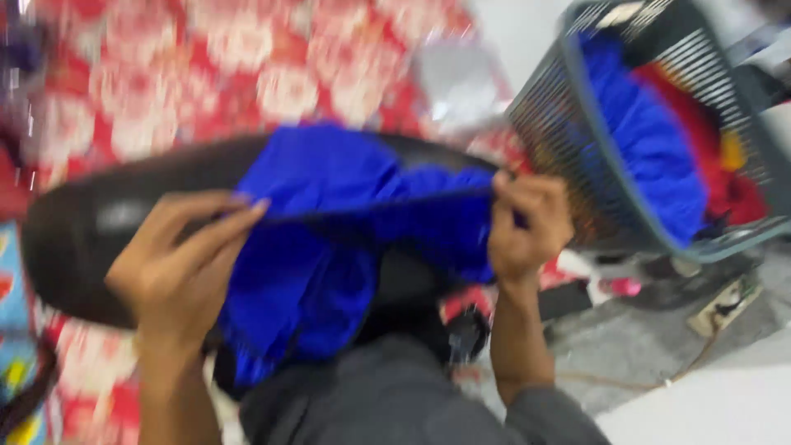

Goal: The person cleans a blue motorcycle seat cover by wiping its surface with a yellow sponge.

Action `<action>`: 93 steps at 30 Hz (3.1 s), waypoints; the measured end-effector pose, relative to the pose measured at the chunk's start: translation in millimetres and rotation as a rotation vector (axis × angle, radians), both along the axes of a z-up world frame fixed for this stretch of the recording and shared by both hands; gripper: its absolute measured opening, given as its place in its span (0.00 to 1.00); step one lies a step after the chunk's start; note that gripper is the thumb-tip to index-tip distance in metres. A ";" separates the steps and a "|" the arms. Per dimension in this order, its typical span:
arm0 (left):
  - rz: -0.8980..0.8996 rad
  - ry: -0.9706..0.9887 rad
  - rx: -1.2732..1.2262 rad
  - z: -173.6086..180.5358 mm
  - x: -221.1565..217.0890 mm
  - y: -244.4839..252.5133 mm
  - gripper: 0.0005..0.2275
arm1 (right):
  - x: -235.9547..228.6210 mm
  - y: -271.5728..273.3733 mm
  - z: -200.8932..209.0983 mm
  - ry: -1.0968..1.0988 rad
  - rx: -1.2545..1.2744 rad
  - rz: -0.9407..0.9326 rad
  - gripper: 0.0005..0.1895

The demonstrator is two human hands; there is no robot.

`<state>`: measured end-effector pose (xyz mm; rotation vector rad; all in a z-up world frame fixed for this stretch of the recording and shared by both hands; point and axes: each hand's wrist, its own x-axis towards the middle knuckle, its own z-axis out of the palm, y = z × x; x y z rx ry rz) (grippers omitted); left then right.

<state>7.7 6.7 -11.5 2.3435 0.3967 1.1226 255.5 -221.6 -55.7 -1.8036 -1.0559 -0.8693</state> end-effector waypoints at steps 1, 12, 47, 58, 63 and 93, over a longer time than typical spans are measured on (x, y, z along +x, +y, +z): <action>0.028 0.047 -0.020 -3.9 2.5 -1.6 0.10 | -3.1 -0.9 -5.5 0.047 -0.020 0.028 0.13; -0.090 0.053 0.013 -12.6 13.6 -3.9 0.12 | -40.1 16.8 8.6 0.120 -0.329 -0.095 0.24; -0.119 -0.394 0.400 -55.4 39.8 -16.6 0.04 | -24.1 31.0 -11.2 -0.204 0.087 0.357 0.04; -0.137 -0.374 0.430 -77.6 22.1 -1.6 0.04 | 6.0 -1.5 -59.2 -0.268 0.109 0.264 0.05; -0.109 -0.394 0.414 -84.3 15.5 -0.6 0.06 | 13.9 -7.1 -66.0 -0.293 0.188 0.247 0.06; -0.136 0.317 -0.903 -61.8 17.6 20.2 0.14 | 27.6 20.4 -76.5 1.557 0.227 0.683 0.09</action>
